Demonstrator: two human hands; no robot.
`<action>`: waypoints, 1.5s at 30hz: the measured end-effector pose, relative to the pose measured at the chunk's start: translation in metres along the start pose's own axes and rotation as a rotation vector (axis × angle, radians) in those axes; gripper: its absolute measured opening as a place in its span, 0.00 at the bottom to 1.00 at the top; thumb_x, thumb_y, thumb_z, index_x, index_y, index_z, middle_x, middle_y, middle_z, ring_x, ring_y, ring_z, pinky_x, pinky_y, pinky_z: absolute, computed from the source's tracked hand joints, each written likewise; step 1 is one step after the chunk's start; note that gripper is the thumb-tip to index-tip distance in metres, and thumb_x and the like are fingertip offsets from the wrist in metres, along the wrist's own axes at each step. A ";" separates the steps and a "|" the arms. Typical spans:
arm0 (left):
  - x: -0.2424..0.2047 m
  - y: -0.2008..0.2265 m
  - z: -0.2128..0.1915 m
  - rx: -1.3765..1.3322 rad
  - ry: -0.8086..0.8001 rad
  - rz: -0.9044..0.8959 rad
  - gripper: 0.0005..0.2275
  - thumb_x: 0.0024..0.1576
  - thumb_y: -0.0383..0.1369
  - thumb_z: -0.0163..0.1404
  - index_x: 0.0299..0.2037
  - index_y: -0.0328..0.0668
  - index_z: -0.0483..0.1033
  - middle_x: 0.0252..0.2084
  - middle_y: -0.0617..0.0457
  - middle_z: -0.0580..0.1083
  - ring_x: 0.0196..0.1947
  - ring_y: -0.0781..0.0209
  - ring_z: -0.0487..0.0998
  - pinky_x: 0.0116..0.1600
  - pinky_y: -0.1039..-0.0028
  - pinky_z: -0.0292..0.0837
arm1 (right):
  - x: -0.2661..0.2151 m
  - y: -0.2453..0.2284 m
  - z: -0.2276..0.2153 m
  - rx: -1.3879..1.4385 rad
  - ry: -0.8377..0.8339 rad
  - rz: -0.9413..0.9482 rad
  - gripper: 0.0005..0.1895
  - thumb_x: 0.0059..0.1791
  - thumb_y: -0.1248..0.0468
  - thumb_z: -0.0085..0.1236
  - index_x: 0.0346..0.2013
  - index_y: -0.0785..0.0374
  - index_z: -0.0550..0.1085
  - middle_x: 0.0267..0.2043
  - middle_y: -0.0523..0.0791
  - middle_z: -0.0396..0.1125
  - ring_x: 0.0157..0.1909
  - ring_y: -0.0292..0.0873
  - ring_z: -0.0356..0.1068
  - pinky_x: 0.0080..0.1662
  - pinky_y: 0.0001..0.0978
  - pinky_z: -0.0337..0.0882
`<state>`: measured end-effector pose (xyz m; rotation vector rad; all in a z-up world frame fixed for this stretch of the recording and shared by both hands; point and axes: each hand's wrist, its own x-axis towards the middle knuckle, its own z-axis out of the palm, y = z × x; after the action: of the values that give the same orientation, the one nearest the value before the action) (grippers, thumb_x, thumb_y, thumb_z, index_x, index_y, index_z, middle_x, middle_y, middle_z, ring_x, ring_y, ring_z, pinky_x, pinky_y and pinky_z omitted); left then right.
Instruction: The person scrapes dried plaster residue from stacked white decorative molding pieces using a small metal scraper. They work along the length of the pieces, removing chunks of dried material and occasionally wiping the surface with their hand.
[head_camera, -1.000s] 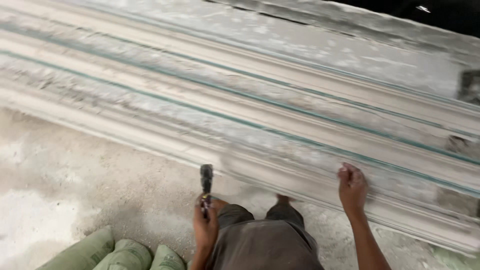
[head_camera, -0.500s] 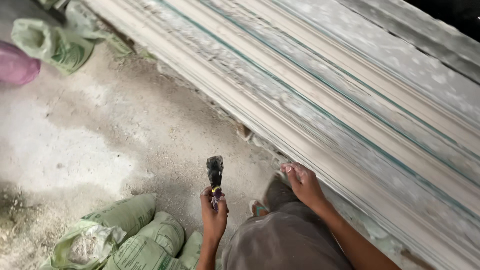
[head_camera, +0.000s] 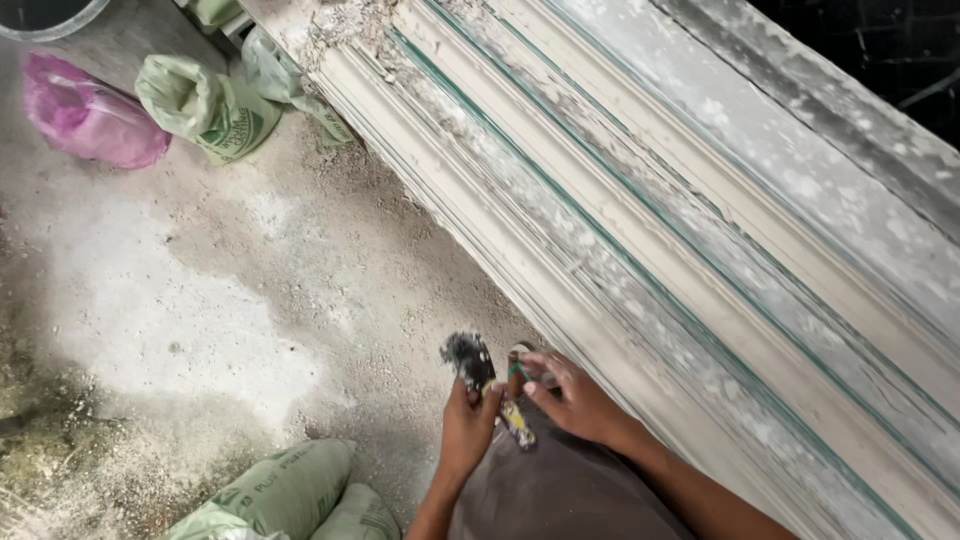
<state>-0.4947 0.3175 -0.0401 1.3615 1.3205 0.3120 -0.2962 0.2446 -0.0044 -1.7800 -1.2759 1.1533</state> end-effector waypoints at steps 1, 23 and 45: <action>0.018 0.033 -0.012 0.017 -0.034 0.010 0.11 0.63 0.43 0.52 0.37 0.48 0.67 0.21 0.60 0.62 0.22 0.70 0.61 0.30 0.72 0.55 | 0.022 -0.021 -0.005 0.000 -0.112 0.071 0.33 0.52 0.43 0.46 0.68 0.53 0.61 0.70 0.46 0.59 0.69 0.50 0.63 0.62 0.45 0.66; 0.421 0.121 0.009 0.692 -0.364 1.564 0.09 0.57 0.22 0.46 0.24 0.40 0.71 0.24 0.46 0.65 0.27 0.47 0.68 0.40 0.54 0.66 | 0.314 -0.061 -0.143 -0.421 -0.064 0.586 0.26 0.46 0.49 0.54 0.59 0.46 0.73 0.56 0.47 0.76 0.54 0.61 0.75 0.53 0.60 0.75; 0.511 0.259 -0.160 -0.038 -1.024 -0.095 0.33 0.71 0.48 0.34 0.68 0.13 0.52 0.54 0.34 0.74 0.62 0.33 0.70 0.67 0.45 0.61 | 0.477 -0.142 -0.032 0.139 0.393 0.500 0.20 0.49 0.54 0.53 0.51 0.58 0.63 0.39 0.53 0.67 0.50 0.65 0.72 0.52 0.50 0.71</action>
<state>-0.3240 0.8869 -0.0306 1.1511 0.5037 -0.3967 -0.2541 0.7418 -0.0008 -2.1483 -0.5244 1.0390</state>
